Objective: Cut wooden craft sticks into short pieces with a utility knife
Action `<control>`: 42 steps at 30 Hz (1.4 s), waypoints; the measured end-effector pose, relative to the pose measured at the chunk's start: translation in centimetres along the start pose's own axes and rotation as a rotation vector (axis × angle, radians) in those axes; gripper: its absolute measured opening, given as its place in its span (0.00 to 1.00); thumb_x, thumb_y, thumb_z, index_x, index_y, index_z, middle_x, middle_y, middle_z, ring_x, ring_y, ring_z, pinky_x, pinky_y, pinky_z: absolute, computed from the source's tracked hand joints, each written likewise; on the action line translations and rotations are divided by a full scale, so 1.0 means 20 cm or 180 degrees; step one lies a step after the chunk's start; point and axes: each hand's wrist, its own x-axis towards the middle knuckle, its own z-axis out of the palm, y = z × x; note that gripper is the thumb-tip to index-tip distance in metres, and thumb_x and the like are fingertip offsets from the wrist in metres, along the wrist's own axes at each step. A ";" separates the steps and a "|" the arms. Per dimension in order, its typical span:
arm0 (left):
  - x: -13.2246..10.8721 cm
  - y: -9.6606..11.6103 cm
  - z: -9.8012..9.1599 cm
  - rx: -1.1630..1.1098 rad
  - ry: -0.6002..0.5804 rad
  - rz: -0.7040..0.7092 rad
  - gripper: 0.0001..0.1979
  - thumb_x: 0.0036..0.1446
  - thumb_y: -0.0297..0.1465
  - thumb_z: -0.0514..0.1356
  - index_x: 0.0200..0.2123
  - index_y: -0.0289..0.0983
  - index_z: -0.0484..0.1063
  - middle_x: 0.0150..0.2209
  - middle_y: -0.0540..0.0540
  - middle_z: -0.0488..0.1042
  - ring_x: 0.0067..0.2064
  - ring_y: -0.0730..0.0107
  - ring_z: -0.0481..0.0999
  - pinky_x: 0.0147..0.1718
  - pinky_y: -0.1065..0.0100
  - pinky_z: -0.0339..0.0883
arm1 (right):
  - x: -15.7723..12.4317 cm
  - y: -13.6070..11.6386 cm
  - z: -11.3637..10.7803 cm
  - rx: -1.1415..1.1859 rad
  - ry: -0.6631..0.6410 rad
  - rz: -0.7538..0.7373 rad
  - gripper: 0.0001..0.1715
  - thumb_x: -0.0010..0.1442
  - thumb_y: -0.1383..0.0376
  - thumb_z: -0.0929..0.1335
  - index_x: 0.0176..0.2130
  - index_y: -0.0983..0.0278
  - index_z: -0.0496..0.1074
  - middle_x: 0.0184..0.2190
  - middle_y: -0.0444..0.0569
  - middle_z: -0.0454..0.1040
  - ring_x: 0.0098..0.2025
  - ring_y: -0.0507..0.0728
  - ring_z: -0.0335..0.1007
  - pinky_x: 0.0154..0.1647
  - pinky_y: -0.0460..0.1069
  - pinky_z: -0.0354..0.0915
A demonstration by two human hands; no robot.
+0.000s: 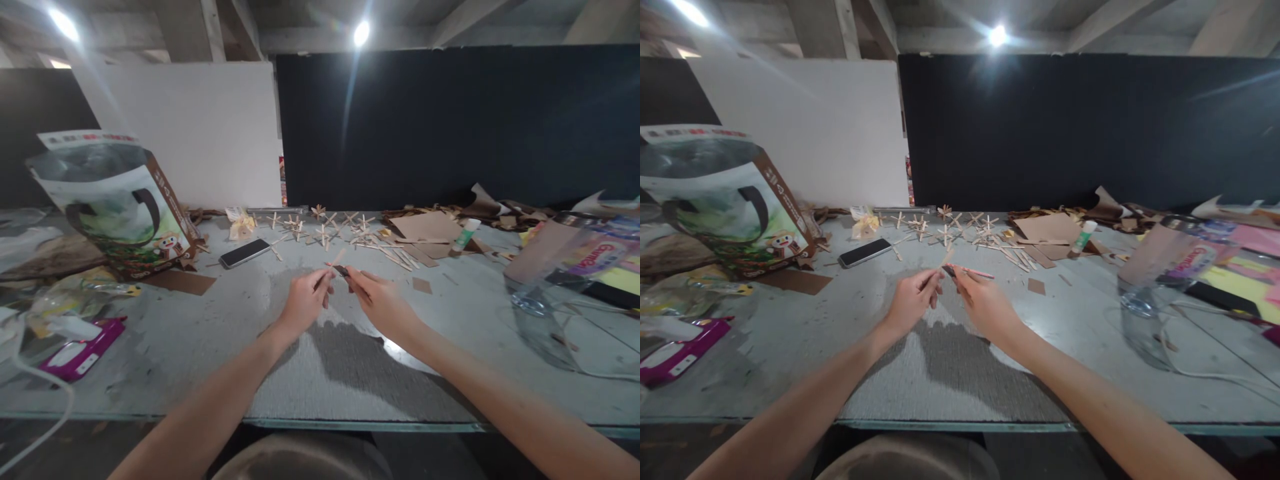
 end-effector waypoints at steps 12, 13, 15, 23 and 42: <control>0.00 -0.06 0.00 0.0397 0.0061 0.0166 0.18 0.70 0.41 0.53 0.37 0.39 0.79 0.23 0.51 0.74 0.22 0.73 0.71 0.28 0.70 0.65 | 0.01 -0.03 0.02 0.0257 -0.0034 0.0226 0.17 0.73 0.64 0.58 0.47 0.63 0.73 0.29 0.50 0.76 0.29 0.56 0.69 0.30 0.48 0.60; 0.00 -0.06 0.00 0.0423 0.0060 0.0164 0.18 0.70 0.40 0.53 0.35 0.39 0.79 0.22 0.52 0.74 0.22 0.73 0.71 0.28 0.70 0.65 | 0.01 -0.03 0.02 0.0346 -0.0027 0.0247 0.16 0.73 0.64 0.58 0.45 0.62 0.73 0.28 0.49 0.75 0.28 0.56 0.68 0.30 0.48 0.60; -0.01 -0.05 0.00 0.0480 0.0052 0.0156 0.18 0.71 0.39 0.53 0.34 0.39 0.78 0.22 0.52 0.73 0.22 0.73 0.71 0.29 0.70 0.65 | 0.01 -0.04 0.03 0.0511 -0.0020 0.0293 0.14 0.72 0.63 0.59 0.41 0.61 0.72 0.27 0.47 0.74 0.27 0.55 0.67 0.29 0.48 0.58; -0.01 -0.05 0.00 0.0698 0.0029 0.0159 0.16 0.71 0.35 0.53 0.33 0.39 0.76 0.23 0.52 0.72 0.23 0.73 0.71 0.30 0.70 0.65 | 0.03 -0.05 0.04 0.0982 -0.0040 0.0578 0.14 0.69 0.59 0.61 0.32 0.59 0.66 0.21 0.43 0.68 0.23 0.54 0.62 0.26 0.48 0.56; -0.01 -0.04 0.02 0.0895 -0.0041 0.0234 0.15 0.71 0.30 0.51 0.30 0.39 0.70 0.21 0.55 0.67 0.22 0.73 0.68 0.29 0.69 0.62 | 0.02 -0.07 0.07 0.1654 -0.0275 0.1000 0.21 0.69 0.53 0.62 0.28 0.59 0.63 0.15 0.38 0.59 0.17 0.51 0.56 0.19 0.46 0.49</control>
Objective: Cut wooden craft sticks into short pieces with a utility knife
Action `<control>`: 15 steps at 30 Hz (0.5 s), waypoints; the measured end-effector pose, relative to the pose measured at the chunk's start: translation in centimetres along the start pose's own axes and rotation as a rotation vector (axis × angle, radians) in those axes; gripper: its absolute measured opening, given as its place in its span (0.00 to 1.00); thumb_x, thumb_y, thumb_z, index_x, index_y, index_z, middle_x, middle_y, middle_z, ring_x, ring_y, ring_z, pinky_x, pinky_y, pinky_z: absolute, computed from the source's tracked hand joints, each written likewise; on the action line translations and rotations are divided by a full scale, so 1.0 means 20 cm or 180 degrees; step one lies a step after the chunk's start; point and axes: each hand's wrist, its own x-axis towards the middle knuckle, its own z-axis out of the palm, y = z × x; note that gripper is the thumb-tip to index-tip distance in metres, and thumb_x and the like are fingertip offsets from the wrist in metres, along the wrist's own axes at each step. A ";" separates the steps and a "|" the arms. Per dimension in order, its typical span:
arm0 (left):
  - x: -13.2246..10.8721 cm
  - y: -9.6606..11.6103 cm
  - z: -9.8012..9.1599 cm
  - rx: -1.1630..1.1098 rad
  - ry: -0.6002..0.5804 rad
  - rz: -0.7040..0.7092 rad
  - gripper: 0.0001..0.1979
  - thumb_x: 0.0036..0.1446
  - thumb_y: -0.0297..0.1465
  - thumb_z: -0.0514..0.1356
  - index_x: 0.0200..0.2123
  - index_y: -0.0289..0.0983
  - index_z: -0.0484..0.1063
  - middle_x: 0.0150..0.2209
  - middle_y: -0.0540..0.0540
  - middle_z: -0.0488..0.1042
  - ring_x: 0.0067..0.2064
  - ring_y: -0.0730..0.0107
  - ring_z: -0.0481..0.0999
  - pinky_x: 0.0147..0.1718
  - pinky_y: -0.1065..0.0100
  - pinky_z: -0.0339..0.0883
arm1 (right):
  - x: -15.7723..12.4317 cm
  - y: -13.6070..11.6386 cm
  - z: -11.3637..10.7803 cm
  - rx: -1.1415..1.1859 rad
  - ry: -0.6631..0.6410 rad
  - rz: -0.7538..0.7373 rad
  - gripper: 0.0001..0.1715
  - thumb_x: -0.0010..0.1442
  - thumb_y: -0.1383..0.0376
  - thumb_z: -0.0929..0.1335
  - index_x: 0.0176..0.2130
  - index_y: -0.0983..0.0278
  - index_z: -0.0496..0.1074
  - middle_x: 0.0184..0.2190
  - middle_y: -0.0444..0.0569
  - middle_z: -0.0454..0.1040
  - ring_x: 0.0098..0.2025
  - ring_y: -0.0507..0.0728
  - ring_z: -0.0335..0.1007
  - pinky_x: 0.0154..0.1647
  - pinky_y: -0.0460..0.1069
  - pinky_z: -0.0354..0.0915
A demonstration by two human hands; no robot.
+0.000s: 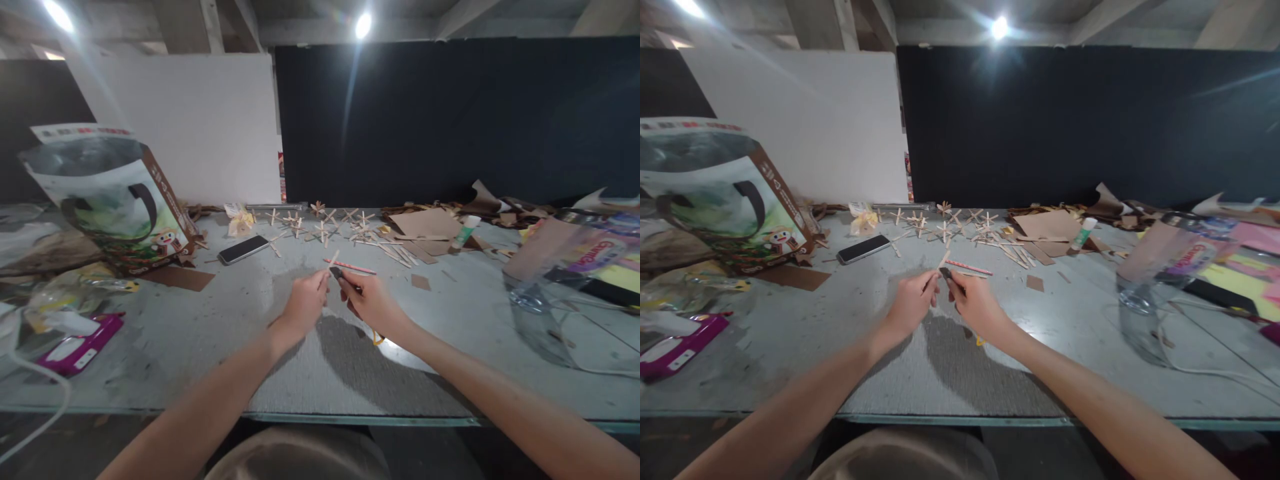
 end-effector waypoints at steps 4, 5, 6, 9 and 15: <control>0.00 0.01 -0.01 0.0085 -0.0006 0.0070 0.15 0.70 0.29 0.51 0.30 0.39 0.70 0.21 0.54 0.68 0.24 0.72 0.69 0.31 0.69 0.62 | 0.00 0.00 0.00 0.0011 0.0010 -0.0018 0.22 0.70 0.51 0.62 0.28 0.59 0.63 0.15 0.38 0.58 0.16 0.50 0.56 0.19 0.46 0.49; 0.00 0.01 -0.01 0.0129 0.0004 0.0117 0.15 0.70 0.29 0.51 0.30 0.39 0.70 0.22 0.53 0.69 0.25 0.72 0.69 0.32 0.69 0.62 | 0.00 0.00 0.00 0.0009 0.0018 -0.0007 0.22 0.70 0.51 0.62 0.28 0.59 0.63 0.15 0.38 0.58 0.16 0.50 0.56 0.18 0.46 0.49; 0.00 0.01 -0.01 0.0152 0.0011 0.0132 0.14 0.70 0.29 0.51 0.30 0.39 0.70 0.23 0.52 0.69 0.25 0.72 0.69 0.32 0.68 0.62 | 0.00 0.00 0.00 0.0004 0.0022 0.0006 0.22 0.70 0.51 0.62 0.28 0.58 0.62 0.15 0.38 0.58 0.16 0.51 0.56 0.18 0.45 0.49; 0.00 0.01 -0.01 0.0065 -0.0020 -0.0037 0.15 0.71 0.31 0.51 0.30 0.39 0.71 0.23 0.53 0.69 0.24 0.72 0.69 0.31 0.68 0.62 | 0.00 -0.01 0.01 0.0006 0.0011 0.0047 0.21 0.70 0.52 0.62 0.28 0.58 0.62 0.16 0.39 0.60 0.16 0.51 0.57 0.17 0.46 0.49; -0.01 0.02 0.01 0.0114 0.0065 -0.0073 0.16 0.72 0.34 0.50 0.32 0.40 0.71 0.22 0.53 0.69 0.24 0.72 0.69 0.30 0.69 0.62 | 0.00 -0.02 0.02 0.0153 -0.0050 0.0135 0.20 0.69 0.52 0.62 0.29 0.59 0.62 0.19 0.41 0.65 0.15 0.50 0.58 0.16 0.45 0.51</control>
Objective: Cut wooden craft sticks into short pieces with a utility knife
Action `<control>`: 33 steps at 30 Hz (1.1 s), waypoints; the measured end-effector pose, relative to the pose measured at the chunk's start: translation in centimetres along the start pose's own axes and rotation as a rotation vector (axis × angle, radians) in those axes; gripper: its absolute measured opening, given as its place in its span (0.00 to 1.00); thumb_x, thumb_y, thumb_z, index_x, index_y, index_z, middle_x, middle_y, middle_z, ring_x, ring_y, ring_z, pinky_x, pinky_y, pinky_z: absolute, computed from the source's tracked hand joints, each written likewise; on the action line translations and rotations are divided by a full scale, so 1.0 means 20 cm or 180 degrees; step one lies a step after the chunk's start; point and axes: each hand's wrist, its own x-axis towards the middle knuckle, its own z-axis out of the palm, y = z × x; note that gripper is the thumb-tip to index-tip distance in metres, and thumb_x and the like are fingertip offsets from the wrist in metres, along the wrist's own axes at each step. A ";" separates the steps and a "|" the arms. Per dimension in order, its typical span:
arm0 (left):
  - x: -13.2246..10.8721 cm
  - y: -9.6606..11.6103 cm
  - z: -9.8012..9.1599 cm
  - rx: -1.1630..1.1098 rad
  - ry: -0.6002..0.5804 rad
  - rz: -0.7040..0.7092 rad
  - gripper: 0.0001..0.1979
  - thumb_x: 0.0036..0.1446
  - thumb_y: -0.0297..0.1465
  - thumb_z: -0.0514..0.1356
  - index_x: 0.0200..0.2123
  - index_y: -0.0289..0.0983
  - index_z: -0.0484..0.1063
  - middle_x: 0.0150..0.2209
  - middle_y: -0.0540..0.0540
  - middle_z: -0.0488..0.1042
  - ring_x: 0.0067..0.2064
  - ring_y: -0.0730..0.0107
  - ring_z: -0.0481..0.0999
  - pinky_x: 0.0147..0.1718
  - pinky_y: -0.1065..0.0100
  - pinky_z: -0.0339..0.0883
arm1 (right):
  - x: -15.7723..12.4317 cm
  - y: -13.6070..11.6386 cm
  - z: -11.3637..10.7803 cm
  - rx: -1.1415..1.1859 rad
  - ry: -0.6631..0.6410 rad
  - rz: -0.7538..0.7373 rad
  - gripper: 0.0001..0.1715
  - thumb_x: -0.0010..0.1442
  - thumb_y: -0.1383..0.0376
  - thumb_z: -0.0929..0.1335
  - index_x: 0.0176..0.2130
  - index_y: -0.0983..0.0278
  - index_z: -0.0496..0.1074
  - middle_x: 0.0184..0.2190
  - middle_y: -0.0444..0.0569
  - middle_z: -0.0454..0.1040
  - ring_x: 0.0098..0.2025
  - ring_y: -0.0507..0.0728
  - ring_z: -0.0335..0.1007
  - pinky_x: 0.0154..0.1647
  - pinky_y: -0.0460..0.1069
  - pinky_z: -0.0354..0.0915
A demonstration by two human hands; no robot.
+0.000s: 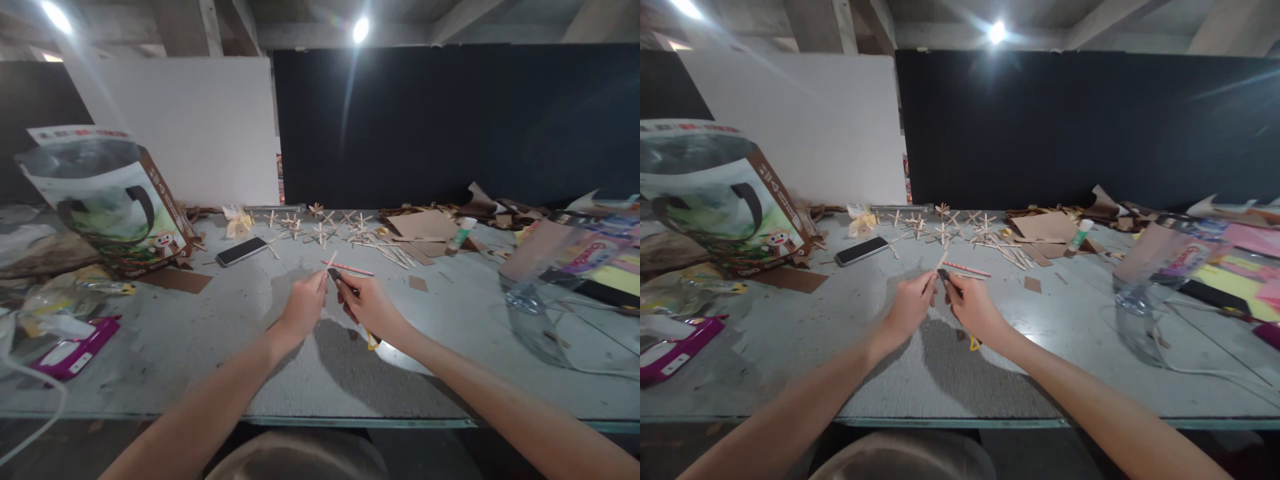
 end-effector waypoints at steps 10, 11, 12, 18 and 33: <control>0.00 0.00 -0.03 -0.0374 -0.0152 -0.0168 0.20 0.72 0.38 0.49 0.28 0.39 0.69 0.19 0.54 0.68 0.22 0.72 0.69 0.29 0.70 0.61 | 0.00 0.01 0.01 -0.0066 -0.0050 0.0001 0.17 0.69 0.54 0.60 0.31 0.59 0.64 0.22 0.42 0.67 0.15 0.49 0.59 0.15 0.45 0.52; 0.00 0.00 -0.04 -0.0406 -0.0154 -0.0143 0.20 0.72 0.38 0.50 0.28 0.39 0.69 0.19 0.54 0.68 0.22 0.72 0.69 0.29 0.70 0.62 | 0.00 0.01 0.01 -0.0078 -0.0058 -0.0032 0.17 0.69 0.55 0.60 0.31 0.59 0.64 0.22 0.42 0.67 0.15 0.49 0.59 0.15 0.45 0.53; 0.00 -0.01 -0.05 -0.0393 -0.0137 -0.0069 0.20 0.72 0.38 0.50 0.28 0.39 0.69 0.19 0.53 0.68 0.22 0.72 0.68 0.29 0.69 0.62 | 0.01 0.01 0.01 -0.0088 -0.0053 -0.0065 0.17 0.69 0.55 0.60 0.31 0.59 0.64 0.22 0.42 0.67 0.15 0.49 0.59 0.16 0.45 0.52; 0.01 -0.01 -0.05 -0.0339 -0.0097 0.0098 0.18 0.71 0.38 0.51 0.29 0.40 0.70 0.19 0.53 0.67 0.23 0.71 0.68 0.31 0.68 0.62 | 0.01 0.02 0.01 -0.0110 -0.0005 -0.0119 0.18 0.69 0.54 0.61 0.30 0.59 0.64 0.21 0.41 0.67 0.16 0.50 0.59 0.16 0.45 0.52; 0.00 0.02 -0.01 -0.0555 -0.0039 -0.0316 0.19 0.70 0.40 0.50 0.27 0.40 0.68 0.18 0.54 0.68 0.20 0.72 0.68 0.28 0.69 0.62 | 0.02 0.03 0.00 -0.0157 -0.0131 -0.0022 0.17 0.70 0.54 0.61 0.31 0.60 0.64 0.19 0.40 0.66 0.15 0.50 0.59 0.16 0.44 0.52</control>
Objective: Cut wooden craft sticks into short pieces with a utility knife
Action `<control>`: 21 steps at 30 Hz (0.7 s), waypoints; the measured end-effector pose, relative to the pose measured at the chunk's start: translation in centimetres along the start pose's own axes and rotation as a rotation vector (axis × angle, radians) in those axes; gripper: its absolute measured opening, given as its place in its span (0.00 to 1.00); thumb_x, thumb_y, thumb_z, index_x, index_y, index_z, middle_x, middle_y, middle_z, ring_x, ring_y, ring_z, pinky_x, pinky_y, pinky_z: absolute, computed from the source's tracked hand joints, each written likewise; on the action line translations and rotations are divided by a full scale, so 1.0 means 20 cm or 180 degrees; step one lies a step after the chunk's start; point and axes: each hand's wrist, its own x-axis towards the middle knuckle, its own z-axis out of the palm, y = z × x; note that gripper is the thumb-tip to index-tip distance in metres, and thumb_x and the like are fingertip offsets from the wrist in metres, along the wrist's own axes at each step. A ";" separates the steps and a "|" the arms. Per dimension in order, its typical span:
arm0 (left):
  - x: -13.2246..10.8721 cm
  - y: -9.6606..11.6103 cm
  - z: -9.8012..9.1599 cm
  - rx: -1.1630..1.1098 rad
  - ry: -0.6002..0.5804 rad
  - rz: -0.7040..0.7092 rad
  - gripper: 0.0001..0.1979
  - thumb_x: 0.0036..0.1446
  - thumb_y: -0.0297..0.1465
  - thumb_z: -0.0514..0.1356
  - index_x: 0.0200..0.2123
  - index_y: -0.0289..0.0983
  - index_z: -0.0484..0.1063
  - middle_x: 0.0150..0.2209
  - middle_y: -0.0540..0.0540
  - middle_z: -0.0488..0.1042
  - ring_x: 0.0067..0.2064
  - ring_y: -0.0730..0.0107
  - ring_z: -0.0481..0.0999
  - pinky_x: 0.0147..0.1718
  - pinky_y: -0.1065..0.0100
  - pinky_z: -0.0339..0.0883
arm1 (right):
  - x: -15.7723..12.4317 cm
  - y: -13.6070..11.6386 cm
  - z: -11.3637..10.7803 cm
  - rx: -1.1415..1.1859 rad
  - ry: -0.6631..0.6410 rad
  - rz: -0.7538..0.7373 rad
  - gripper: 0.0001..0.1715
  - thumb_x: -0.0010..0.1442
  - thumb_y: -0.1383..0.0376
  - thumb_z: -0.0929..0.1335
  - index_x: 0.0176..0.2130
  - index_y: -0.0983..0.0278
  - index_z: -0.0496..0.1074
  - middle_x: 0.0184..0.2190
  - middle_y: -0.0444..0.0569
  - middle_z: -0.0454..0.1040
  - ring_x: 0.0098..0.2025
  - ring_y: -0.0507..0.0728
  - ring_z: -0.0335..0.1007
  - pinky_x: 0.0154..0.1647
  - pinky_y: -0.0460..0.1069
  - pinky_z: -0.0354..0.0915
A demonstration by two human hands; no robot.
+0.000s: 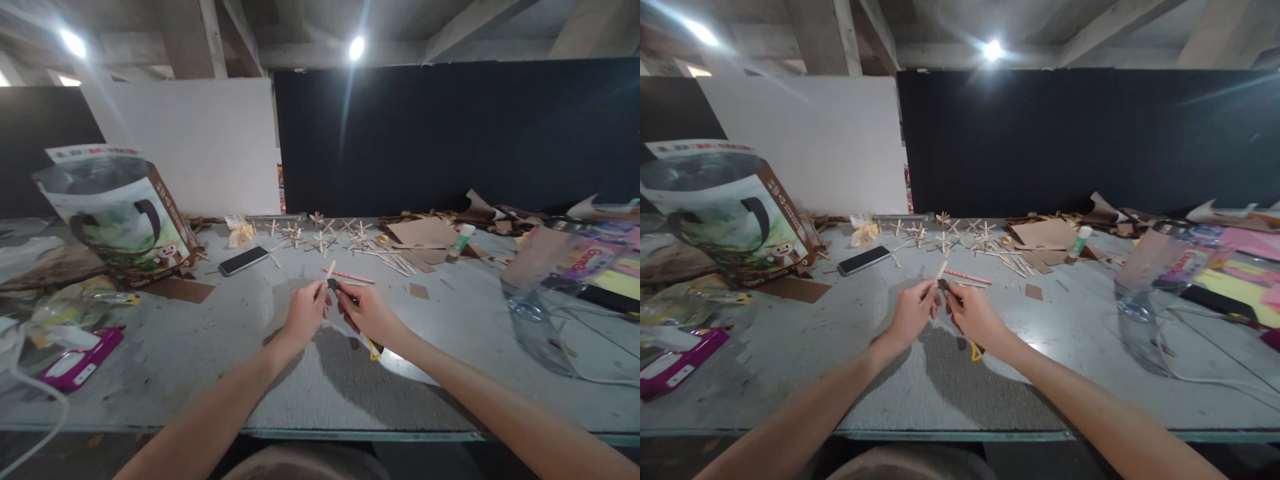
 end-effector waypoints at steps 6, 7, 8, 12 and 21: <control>0.00 -0.01 -0.02 0.0141 -0.0018 0.0167 0.21 0.71 0.42 0.50 0.27 0.40 0.69 0.18 0.54 0.67 0.21 0.72 0.67 0.29 0.69 0.63 | 0.00 0.00 0.00 0.0004 0.0044 -0.0048 0.17 0.70 0.55 0.61 0.31 0.60 0.64 0.21 0.42 0.68 0.15 0.50 0.61 0.16 0.44 0.53; 0.01 -0.01 -0.03 0.0184 -0.0017 0.0239 0.20 0.71 0.41 0.51 0.28 0.40 0.69 0.18 0.54 0.67 0.21 0.71 0.67 0.29 0.69 0.63 | 0.00 0.00 0.00 0.0053 0.0024 -0.0010 0.17 0.70 0.55 0.61 0.31 0.59 0.63 0.21 0.41 0.68 0.15 0.50 0.60 0.16 0.44 0.54; 0.01 -0.01 -0.03 0.0208 -0.0020 0.0296 0.19 0.70 0.40 0.51 0.28 0.40 0.70 0.18 0.54 0.67 0.22 0.71 0.67 0.29 0.69 0.63 | 0.00 0.00 0.00 0.0106 -0.0001 0.0036 0.17 0.69 0.55 0.61 0.31 0.59 0.63 0.21 0.40 0.67 0.14 0.49 0.60 0.15 0.44 0.54; 0.01 -0.02 -0.03 -0.0028 -0.0061 0.0117 0.19 0.70 0.41 0.51 0.28 0.40 0.69 0.19 0.53 0.68 0.21 0.72 0.68 0.28 0.69 0.63 | 0.00 0.00 0.01 0.0189 -0.0058 0.0130 0.17 0.69 0.54 0.61 0.31 0.59 0.64 0.20 0.40 0.67 0.14 0.50 0.60 0.15 0.44 0.54; 0.01 0.00 0.00 -0.0421 -0.0071 -0.0036 0.23 0.69 0.50 0.50 0.31 0.39 0.69 0.23 0.52 0.71 0.20 0.74 0.68 0.24 0.70 0.61 | -0.01 -0.05 -0.01 0.0518 -0.0014 0.0165 0.18 0.67 0.52 0.63 0.30 0.59 0.64 0.21 0.39 0.66 0.13 0.48 0.60 0.12 0.44 0.55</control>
